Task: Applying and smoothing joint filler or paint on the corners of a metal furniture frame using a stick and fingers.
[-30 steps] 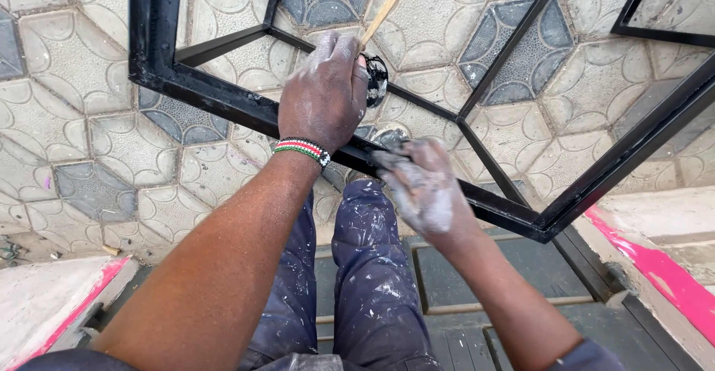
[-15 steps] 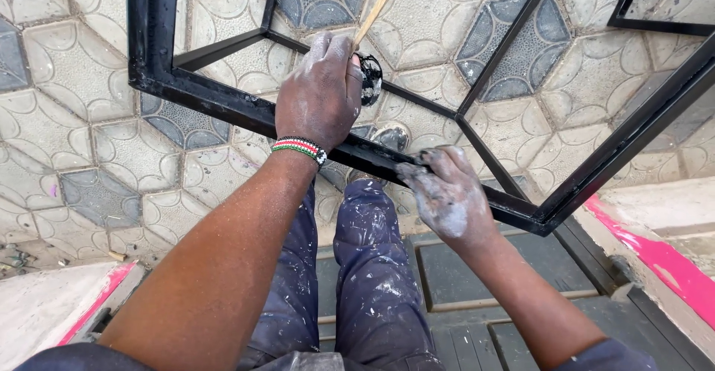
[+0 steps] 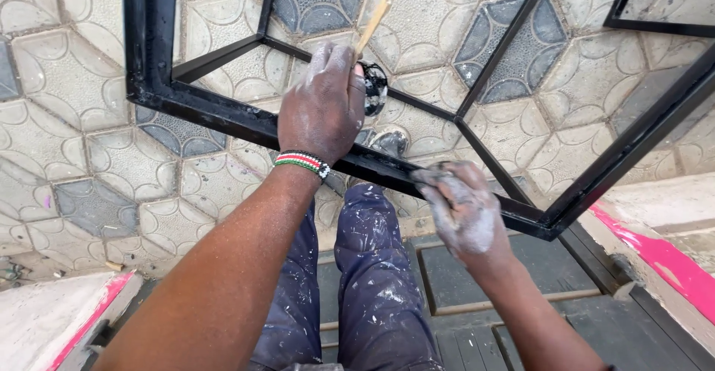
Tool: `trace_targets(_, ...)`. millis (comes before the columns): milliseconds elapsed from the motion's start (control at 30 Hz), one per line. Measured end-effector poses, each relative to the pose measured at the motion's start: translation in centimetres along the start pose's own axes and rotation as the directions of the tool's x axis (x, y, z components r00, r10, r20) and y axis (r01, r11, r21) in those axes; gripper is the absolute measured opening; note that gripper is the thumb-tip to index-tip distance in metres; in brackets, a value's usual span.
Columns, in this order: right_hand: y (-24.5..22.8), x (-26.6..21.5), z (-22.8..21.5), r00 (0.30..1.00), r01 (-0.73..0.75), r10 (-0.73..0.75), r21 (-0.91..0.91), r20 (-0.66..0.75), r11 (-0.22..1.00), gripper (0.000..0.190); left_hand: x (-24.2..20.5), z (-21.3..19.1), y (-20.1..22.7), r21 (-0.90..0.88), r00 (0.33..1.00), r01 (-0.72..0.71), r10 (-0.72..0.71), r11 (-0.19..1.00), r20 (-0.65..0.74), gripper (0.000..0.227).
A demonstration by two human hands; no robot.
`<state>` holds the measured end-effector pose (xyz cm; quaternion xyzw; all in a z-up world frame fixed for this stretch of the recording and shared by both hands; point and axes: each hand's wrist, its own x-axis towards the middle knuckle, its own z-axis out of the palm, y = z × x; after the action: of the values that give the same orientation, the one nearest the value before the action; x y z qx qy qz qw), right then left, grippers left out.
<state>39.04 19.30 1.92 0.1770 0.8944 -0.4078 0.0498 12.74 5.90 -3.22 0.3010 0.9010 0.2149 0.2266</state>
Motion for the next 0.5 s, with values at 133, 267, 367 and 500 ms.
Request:
trace_targets(133, -2.6, 4.0, 3.3, 0.97, 0.216, -0.211, 0.022, -0.122, 0.976, 0.019, 0.0, 0.6, -0.5, 0.046, 0.998, -0.033, 0.036, 0.998, -0.049, 0.027)
trace_targets(267, -2.5, 5.5, 5.3, 0.951, 0.309, -0.308, -0.088, 0.023, 0.947, 0.025, 0.1, 0.4, -0.2, 0.03, 1.0, -0.001, 0.001, 1.0, -0.005, 0.033)
trace_targets(367, -3.2, 6.6, 4.0, 0.935, 0.349, -0.347, -0.016, 0.068, 0.937, 0.025, 0.3, -0.2, 0.1, 0.018, 1.0, 0.004, -0.004, 1.0, 0.002, 0.03)
trace_targets(500, -2.9, 5.0, 2.5, 0.96, 0.272, -0.267, -0.048, 0.086, 0.961, 0.032, 0.0, 0.2, -0.2, 0.026, 0.999, -0.033, 0.034, 0.999, -0.027, 0.029)
